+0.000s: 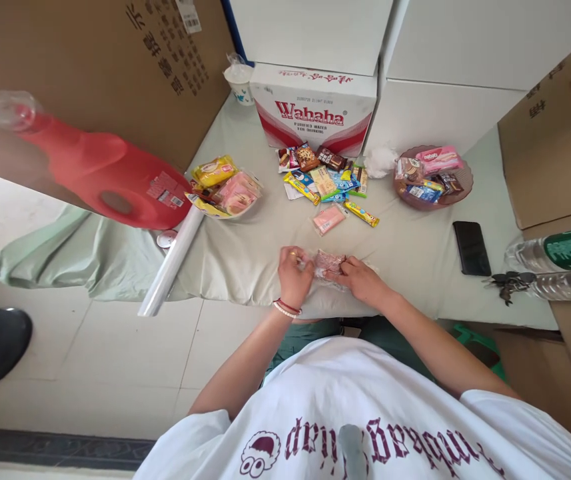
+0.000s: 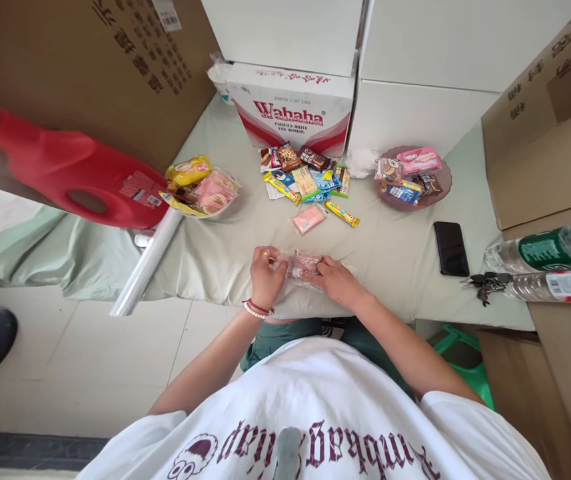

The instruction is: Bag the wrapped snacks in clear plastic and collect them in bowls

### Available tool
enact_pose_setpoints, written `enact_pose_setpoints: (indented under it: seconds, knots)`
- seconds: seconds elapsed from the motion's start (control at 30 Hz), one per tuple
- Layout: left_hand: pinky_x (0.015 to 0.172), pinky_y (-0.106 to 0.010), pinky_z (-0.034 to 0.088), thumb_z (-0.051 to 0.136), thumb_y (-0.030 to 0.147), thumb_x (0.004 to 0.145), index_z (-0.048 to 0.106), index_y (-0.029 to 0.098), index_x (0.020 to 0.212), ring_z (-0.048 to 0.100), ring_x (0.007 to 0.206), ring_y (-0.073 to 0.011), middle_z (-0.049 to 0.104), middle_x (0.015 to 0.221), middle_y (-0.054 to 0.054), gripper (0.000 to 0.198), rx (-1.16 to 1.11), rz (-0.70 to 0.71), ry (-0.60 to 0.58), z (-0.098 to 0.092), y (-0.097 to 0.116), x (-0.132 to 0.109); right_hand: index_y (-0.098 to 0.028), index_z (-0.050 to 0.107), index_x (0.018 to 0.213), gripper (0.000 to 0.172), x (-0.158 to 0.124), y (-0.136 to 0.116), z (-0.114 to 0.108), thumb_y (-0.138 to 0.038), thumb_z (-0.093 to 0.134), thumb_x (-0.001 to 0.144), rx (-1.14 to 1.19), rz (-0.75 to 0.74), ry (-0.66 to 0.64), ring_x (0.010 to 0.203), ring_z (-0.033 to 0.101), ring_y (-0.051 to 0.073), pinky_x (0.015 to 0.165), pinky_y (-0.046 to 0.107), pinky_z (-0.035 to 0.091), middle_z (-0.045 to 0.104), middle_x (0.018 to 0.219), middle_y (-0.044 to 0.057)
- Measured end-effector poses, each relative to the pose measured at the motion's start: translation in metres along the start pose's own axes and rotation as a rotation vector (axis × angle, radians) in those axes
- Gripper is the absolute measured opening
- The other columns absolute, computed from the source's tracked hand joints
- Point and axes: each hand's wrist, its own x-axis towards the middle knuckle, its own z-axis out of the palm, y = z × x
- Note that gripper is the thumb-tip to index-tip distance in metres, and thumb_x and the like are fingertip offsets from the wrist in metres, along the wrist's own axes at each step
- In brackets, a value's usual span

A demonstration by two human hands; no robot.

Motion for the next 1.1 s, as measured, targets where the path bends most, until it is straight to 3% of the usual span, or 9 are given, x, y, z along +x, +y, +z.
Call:
enact_pose_setpoints:
  seconds: [0.07,0.17,0.3,0.43,0.53,0.7,0.87,1.0,1.1]
  knots:
    - [0.096,-0.040,0.058,0.056,0.019,0.089,0.062,0.023,0.088,0.068,0.093,-0.0198,0.070,0.096,-0.005,0.008,-0.044,0.130,-0.114,0.006,0.016,-0.009,-0.027,0.069,0.139,0.046,-0.003,-0.002,0.002,-0.010,0.044,0.103,-0.021,0.016,0.014,0.107,0.052,0.027,0.090,0.038,0.046,0.063,0.106,0.011]
    - [0.113,-0.046,0.052,0.057,0.023,0.095,0.070,0.021,0.105,0.069,0.114,-0.0224,0.075,0.115,-0.008,0.016,0.022,0.350,-0.281,0.017,0.031,-0.022,-0.017,0.073,0.129,0.035,-0.019,-0.005,0.005,-0.018,0.047,0.105,-0.005,0.042,0.062,0.113,0.052,0.029,0.097,0.043,0.049,0.065,0.114,0.016]
    - [0.116,-0.050,0.051,0.053,0.026,0.101,0.068,0.018,0.130,0.058,0.139,-0.0273,0.067,0.144,-0.012,0.034,0.161,0.498,-0.307,0.025,0.022,-0.040,-0.020,0.069,0.134,0.035,-0.055,-0.003,0.011,-0.027,0.050,0.105,0.201,-0.009,0.172,0.109,0.058,0.027,0.097,0.045,0.053,0.068,0.112,0.013]
    - [0.122,-0.052,0.045,0.052,0.012,0.092,0.055,0.014,0.149,0.045,0.153,-0.0283,0.054,0.159,-0.014,0.057,0.210,0.586,-0.321,0.027,0.004,-0.055,-0.022,0.059,0.146,0.045,-0.080,-0.004,0.021,-0.039,0.052,0.105,0.223,0.344,0.434,0.109,0.059,0.030,0.097,0.049,0.054,0.068,0.118,0.014]
    - [0.124,-0.053,0.043,0.052,0.008,0.087,0.048,0.014,0.156,0.040,0.156,-0.0278,0.047,0.165,-0.014,0.069,0.216,0.606,-0.333,0.029,-0.002,-0.058,-0.019,0.066,0.138,0.046,-0.080,-0.008,0.021,-0.038,0.065,0.097,0.029,0.558,0.401,0.124,0.051,0.040,0.100,0.056,0.051,0.060,0.137,0.021]
    - [0.124,-0.053,0.044,0.050,0.007,0.087,0.046,0.014,0.157,0.039,0.157,-0.0270,0.048,0.164,-0.014,0.071,0.211,0.622,-0.333,0.032,-0.006,-0.057,-0.024,0.074,0.114,0.027,-0.053,-0.011,-0.004,-0.018,0.053,0.098,0.149,0.515,0.117,0.097,0.064,0.027,0.085,0.038,0.053,0.072,0.106,0.010]
    - [0.121,-0.057,0.047,0.052,0.008,0.089,0.055,0.011,0.147,0.042,0.155,-0.0318,0.058,0.154,-0.019,0.059,0.197,0.644,-0.294,0.036,-0.011,-0.061,-0.021,0.066,0.130,0.035,0.018,-0.019,-0.030,-0.015,0.054,0.098,0.298,0.431,0.251,0.102,0.067,0.021,0.093,0.031,0.051,0.071,0.117,0.008]
    - [0.123,-0.063,0.045,0.050,0.006,0.089,0.055,0.010,0.146,0.033,0.159,-0.0337,0.059,0.151,-0.021,0.057,0.137,0.638,-0.279,0.034,-0.013,-0.060,-0.019,0.072,0.112,0.026,0.067,-0.036,-0.031,-0.015,0.049,0.101,0.143,0.437,0.130,0.091,0.065,0.021,0.083,0.031,0.051,0.068,0.110,0.010]
    - [0.123,-0.063,0.044,0.045,0.001,0.089,0.045,0.011,0.154,0.022,0.164,-0.0323,0.051,0.159,-0.021,0.066,0.073,0.657,-0.225,0.021,-0.018,-0.060,-0.017,0.071,0.105,0.025,0.075,-0.045,-0.026,-0.013,0.047,0.102,0.067,0.422,0.104,0.092,0.063,0.022,0.084,0.032,0.051,0.066,0.107,0.012]
